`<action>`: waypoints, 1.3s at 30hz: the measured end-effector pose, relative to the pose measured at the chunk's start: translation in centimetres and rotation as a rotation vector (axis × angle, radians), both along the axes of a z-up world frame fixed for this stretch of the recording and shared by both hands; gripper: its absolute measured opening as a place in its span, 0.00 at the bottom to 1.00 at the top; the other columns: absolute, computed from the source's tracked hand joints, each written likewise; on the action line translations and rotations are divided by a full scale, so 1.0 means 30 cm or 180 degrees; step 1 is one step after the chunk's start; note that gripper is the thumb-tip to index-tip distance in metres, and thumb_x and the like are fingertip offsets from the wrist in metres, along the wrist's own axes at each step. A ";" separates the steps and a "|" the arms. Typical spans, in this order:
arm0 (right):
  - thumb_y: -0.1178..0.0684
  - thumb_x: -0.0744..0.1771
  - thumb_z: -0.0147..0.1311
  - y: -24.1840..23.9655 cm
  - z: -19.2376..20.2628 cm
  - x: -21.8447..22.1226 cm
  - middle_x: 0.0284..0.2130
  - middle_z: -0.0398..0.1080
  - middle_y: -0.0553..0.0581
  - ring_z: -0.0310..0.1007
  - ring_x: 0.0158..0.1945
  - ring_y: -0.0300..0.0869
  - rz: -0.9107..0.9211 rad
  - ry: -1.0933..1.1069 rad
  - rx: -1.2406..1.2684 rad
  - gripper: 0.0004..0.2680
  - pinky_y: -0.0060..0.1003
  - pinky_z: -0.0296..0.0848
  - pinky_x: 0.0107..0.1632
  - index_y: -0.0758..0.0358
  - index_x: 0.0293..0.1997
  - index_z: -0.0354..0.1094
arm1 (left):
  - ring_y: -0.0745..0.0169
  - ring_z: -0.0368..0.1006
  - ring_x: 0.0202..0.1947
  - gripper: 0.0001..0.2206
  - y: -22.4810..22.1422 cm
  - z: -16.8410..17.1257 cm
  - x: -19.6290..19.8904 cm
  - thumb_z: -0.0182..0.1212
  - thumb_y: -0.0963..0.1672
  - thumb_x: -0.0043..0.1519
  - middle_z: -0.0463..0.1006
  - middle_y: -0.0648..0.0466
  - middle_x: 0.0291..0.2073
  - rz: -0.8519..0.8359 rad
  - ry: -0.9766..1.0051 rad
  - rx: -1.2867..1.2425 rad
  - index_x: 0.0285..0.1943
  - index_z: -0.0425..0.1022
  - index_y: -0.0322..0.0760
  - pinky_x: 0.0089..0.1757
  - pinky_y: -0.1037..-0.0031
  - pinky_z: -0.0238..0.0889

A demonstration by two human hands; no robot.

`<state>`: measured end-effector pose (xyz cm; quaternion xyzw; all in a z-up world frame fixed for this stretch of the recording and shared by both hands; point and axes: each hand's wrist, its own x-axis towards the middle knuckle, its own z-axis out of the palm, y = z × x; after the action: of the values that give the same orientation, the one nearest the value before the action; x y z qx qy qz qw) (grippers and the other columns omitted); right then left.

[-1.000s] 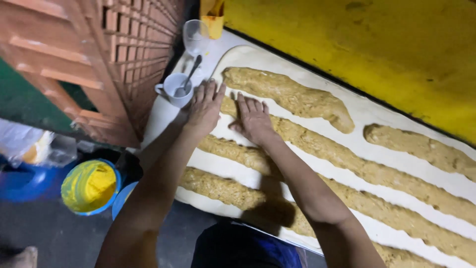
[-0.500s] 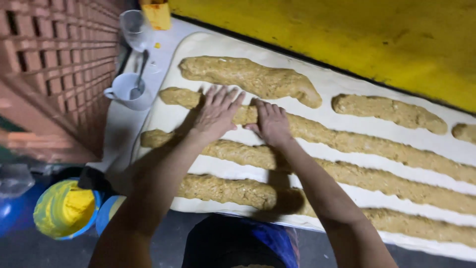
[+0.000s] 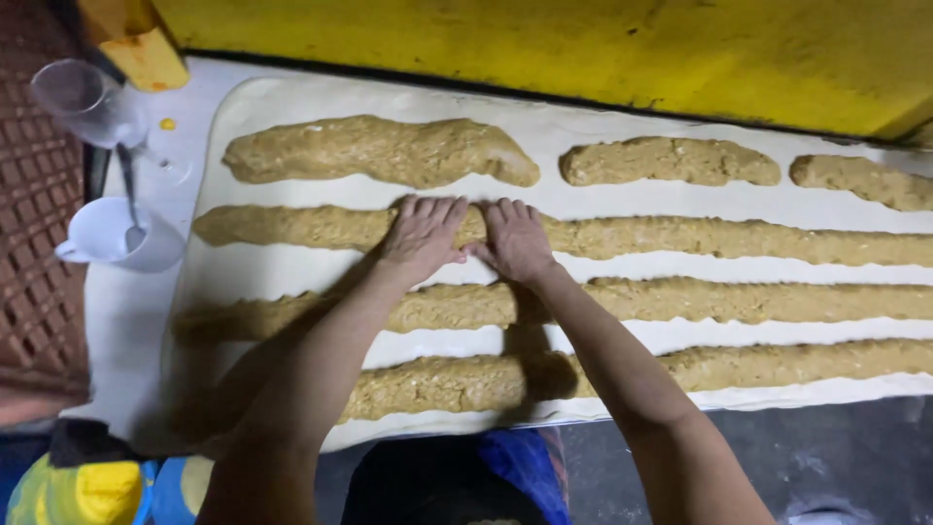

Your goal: Spreading and pressing filling onto long strips of dough on a bakery work table.

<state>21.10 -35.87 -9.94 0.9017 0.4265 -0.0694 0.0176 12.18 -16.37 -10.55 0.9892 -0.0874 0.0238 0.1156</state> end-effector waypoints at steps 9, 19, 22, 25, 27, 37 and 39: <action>0.24 0.67 0.41 -0.348 -0.036 0.119 0.51 0.61 0.55 0.62 0.59 0.49 -0.0185 -0.0372 -0.0137 0.31 0.51 0.60 0.64 0.54 0.73 0.53 | 0.39 0.49 0.74 0.49 -0.218 0.325 0.025 0.66 0.59 0.58 0.55 0.40 0.75 -0.0139 0.0476 0.0258 0.80 0.44 0.33 0.68 0.45 0.33; 0.18 0.64 0.36 -0.550 -0.056 0.258 0.53 0.64 0.55 0.65 0.61 0.51 -0.0029 -0.0296 -0.0176 0.33 0.53 0.63 0.66 0.48 0.70 0.55 | 0.48 0.70 0.45 0.35 -0.266 0.058 0.089 0.62 0.62 0.54 0.72 0.48 0.41 0.0231 -0.1104 0.0331 0.62 0.69 0.38 0.52 0.50 0.57; 0.20 0.67 0.35 -0.565 -0.086 0.274 0.54 0.63 0.53 0.63 0.62 0.48 -0.0214 -0.0418 -0.0552 0.29 0.51 0.63 0.65 0.49 0.68 0.56 | 0.42 0.69 0.60 0.42 -0.207 0.218 0.034 0.60 0.60 0.59 0.72 0.43 0.57 0.0116 0.0016 -0.0400 0.77 0.50 0.39 0.65 0.46 0.45; 0.19 0.65 0.42 -0.498 0.085 0.228 0.61 0.62 0.56 0.60 0.68 0.52 -0.0355 0.0282 -0.0667 0.33 0.56 0.60 0.69 0.52 0.72 0.55 | 0.35 0.55 0.70 0.39 -0.015 0.343 0.017 0.66 0.59 0.57 0.64 0.40 0.68 0.0139 -0.0528 -0.0185 0.73 0.64 0.36 0.64 0.44 0.46; 0.18 0.61 0.49 -0.417 0.196 0.187 0.69 0.53 0.63 0.47 0.76 0.58 -0.0305 0.0003 -0.0413 0.42 0.62 0.50 0.74 0.55 0.78 0.43 | 0.29 0.46 0.75 0.44 0.149 0.336 0.037 0.66 0.57 0.62 0.56 0.34 0.74 0.0849 -0.0403 -0.0234 0.81 0.49 0.32 0.68 0.40 0.35; 0.23 0.57 0.63 0.168 0.039 0.326 0.73 0.48 0.65 0.50 0.74 0.61 -0.0392 0.0473 0.0542 0.49 0.62 0.59 0.69 0.52 0.81 0.33 | 0.42 0.58 0.67 0.55 0.342 0.037 0.241 0.58 0.71 0.45 0.67 0.46 0.64 0.0430 -0.0517 0.0496 0.76 0.56 0.43 0.65 0.43 0.40; 0.33 0.61 0.66 0.201 -0.016 0.374 0.63 0.58 0.57 0.59 0.66 0.53 -0.0706 -0.0072 0.0420 0.42 0.54 0.66 0.63 0.48 0.80 0.38 | 0.49 0.70 0.56 0.43 0.373 0.002 0.293 0.59 0.68 0.50 0.74 0.53 0.52 0.0469 -0.0592 0.0292 0.68 0.64 0.46 0.58 0.48 0.52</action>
<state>32.31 -29.86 -10.41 0.9432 0.3275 -0.0325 -0.0447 20.97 -5.19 -10.48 0.9907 -0.0258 0.1199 0.0596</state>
